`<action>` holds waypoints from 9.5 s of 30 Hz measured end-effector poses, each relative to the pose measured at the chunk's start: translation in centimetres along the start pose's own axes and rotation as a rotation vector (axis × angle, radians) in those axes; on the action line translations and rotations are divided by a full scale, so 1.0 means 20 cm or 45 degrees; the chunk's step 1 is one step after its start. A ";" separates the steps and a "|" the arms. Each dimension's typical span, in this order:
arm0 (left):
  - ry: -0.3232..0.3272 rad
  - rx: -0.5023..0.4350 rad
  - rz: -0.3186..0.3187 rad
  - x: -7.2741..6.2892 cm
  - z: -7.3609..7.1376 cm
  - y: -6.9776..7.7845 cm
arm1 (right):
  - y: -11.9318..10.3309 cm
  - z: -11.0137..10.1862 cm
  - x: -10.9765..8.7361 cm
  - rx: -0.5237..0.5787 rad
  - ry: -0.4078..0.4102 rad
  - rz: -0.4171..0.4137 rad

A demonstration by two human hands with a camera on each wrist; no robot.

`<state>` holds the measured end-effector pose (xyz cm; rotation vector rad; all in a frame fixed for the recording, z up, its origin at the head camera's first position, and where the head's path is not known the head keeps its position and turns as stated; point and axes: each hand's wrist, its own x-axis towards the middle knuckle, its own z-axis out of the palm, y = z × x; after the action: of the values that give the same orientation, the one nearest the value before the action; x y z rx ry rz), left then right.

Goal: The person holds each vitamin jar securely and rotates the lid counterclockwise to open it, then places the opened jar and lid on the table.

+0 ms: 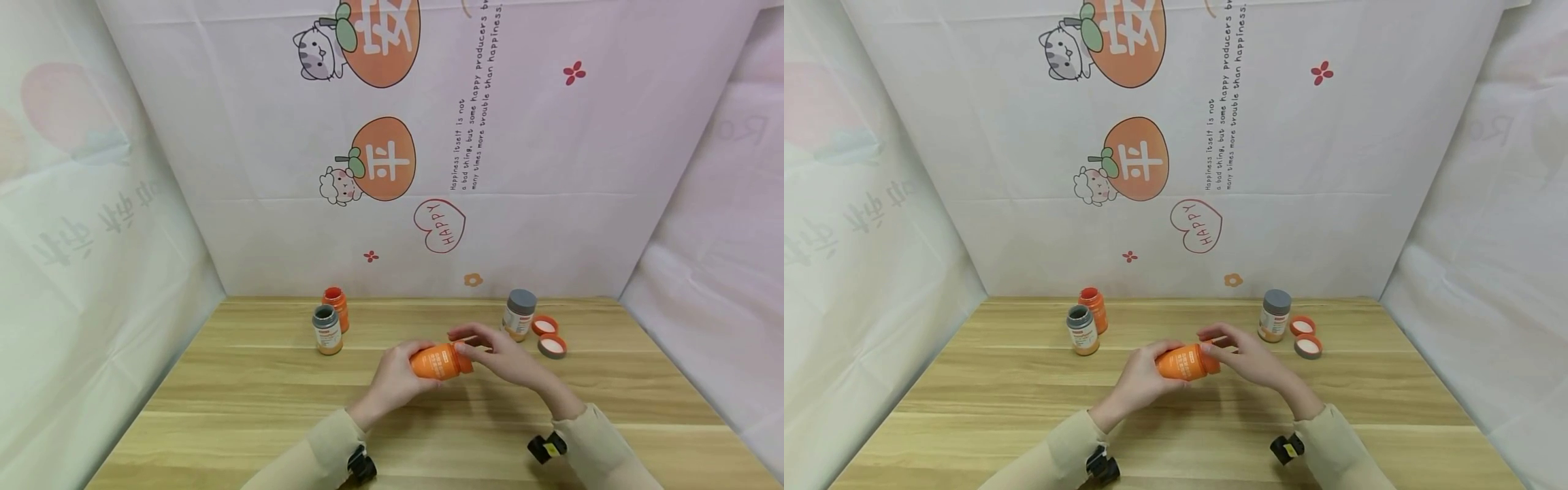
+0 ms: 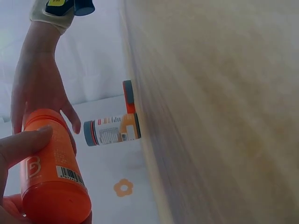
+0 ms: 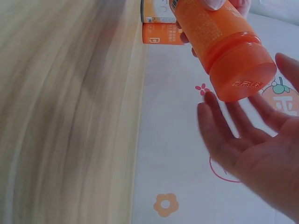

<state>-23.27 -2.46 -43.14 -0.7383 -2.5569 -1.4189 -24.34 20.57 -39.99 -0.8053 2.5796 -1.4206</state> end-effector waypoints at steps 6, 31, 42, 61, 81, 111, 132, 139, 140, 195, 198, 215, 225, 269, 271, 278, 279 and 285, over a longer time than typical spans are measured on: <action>0.025 0.072 0.043 -0.01 0.00 0.02 | -0.01 0.01 0.02 -0.025 -0.091 0.103; 0.018 0.051 0.039 -0.01 -0.01 0.01 | -0.03 -0.01 0.01 0.054 -0.267 0.125; 0.005 -0.006 0.018 -0.01 -0.02 -0.01 | -0.02 0.00 0.00 0.003 -0.215 0.080; -0.032 -0.084 -0.035 -0.01 -0.03 0.00 | 0.00 0.00 -0.02 -0.047 -0.047 -0.208; -0.037 -0.113 -0.051 0.00 -0.03 -0.02 | -0.01 0.04 -0.03 -0.043 0.010 -0.208; -0.033 -0.071 -0.005 0.01 0.00 -0.02 | -0.02 0.01 0.00 0.016 -0.158 0.094; -0.021 -0.127 -0.072 0.00 -0.03 -0.02 | -0.03 0.02 -0.03 0.070 -0.025 -0.106; -0.001 -0.129 -0.072 -0.01 -0.04 -0.03 | -0.01 0.02 -0.03 0.113 0.028 -0.116; 0.002 -0.128 -0.070 -0.01 -0.04 -0.03 | -0.01 0.02 -0.03 0.125 0.035 -0.119; 0.133 -0.211 -0.096 -0.03 -0.15 -0.12 | 0.14 0.02 -0.13 0.066 0.190 0.049; 0.144 -0.214 -0.103 -0.03 -0.16 -0.13 | 0.15 0.02 -0.13 0.086 0.191 0.048; 0.178 -0.203 -0.133 -0.05 -0.23 -0.17 | 0.27 -0.02 -0.19 0.041 0.226 0.055; 0.217 -0.241 -0.161 -0.06 -0.27 -0.22 | 0.30 -0.05 -0.21 -0.103 0.280 0.102; 0.319 -0.024 -0.406 -0.14 -0.55 -0.40 | 0.44 -0.29 -0.31 -0.544 0.303 0.227; 0.313 -0.026 -0.425 -0.14 -0.56 -0.40 | 0.44 -0.30 -0.31 -0.565 0.306 0.239; 0.304 -0.015 -0.475 -0.15 -0.58 -0.41 | 0.48 -0.33 -0.33 -0.614 0.284 0.270; 0.303 -0.009 -0.481 -0.15 -0.59 -0.41 | 0.49 -0.33 -0.33 -0.622 0.278 0.274; 0.297 0.024 -0.507 -0.16 -0.61 -0.43 | 0.51 -0.36 -0.34 -0.691 0.267 0.292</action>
<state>-26.06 -17.39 -43.98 -0.0483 -2.6174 -1.4750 -24.82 33.75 -45.34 -0.3913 3.1479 -0.7831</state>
